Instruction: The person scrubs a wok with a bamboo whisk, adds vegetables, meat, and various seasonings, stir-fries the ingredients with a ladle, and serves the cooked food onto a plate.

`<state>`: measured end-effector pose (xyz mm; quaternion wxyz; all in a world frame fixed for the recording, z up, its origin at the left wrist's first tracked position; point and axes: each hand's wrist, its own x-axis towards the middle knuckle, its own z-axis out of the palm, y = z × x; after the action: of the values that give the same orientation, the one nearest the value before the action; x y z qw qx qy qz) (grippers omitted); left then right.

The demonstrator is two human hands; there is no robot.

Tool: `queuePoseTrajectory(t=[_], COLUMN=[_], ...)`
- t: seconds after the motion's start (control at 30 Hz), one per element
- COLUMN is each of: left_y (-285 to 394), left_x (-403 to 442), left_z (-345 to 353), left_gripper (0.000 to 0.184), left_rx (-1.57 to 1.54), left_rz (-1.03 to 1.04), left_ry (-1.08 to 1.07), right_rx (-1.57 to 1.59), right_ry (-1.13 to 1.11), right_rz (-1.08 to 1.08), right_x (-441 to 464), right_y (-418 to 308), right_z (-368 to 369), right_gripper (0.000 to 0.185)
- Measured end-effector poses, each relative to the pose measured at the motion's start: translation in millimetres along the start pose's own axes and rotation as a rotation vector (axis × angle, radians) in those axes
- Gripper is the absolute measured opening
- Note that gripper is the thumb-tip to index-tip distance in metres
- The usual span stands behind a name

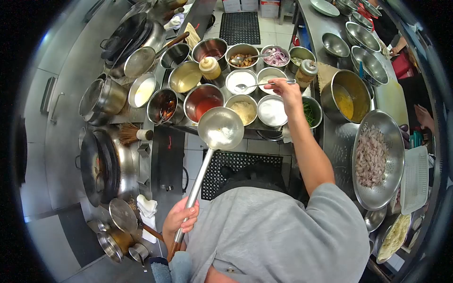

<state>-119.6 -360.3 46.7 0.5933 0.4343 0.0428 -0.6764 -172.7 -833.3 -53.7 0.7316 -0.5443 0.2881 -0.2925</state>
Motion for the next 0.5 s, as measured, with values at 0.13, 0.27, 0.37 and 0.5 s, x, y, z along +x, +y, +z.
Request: queuePoseTrajectory(t=[0.13,0.27,0.37,0.5], left_y=[6.5,6.3,-2.2,-11.2], left_x=[17.7,14.8,3.2,-7.9], left_z=[7.1,9.0,3.5,-0.2], left_gripper=[0.014,0.013,0.017,0.017], left_rx=[-0.001,-0.018,-0.017,-0.048], left_rz=[0.005,-0.017,-0.033,-0.03], left_ry=[-0.027,-0.056,-0.008,-0.001], right_rx=[-0.138,-0.355,-0.433,-0.424], right_ry=[-0.117,-0.038,0.003,0.047], right_rz=[-0.133,-0.227,-0.252,-0.167], right_x=[-38.8,-6.9,37.0,44.4], right_y=[-44.9,-16.8,49.7,70.3], right_z=[17.9,14.7,10.5,23.5], right_gripper=[0.026,0.028,0.031,0.031])
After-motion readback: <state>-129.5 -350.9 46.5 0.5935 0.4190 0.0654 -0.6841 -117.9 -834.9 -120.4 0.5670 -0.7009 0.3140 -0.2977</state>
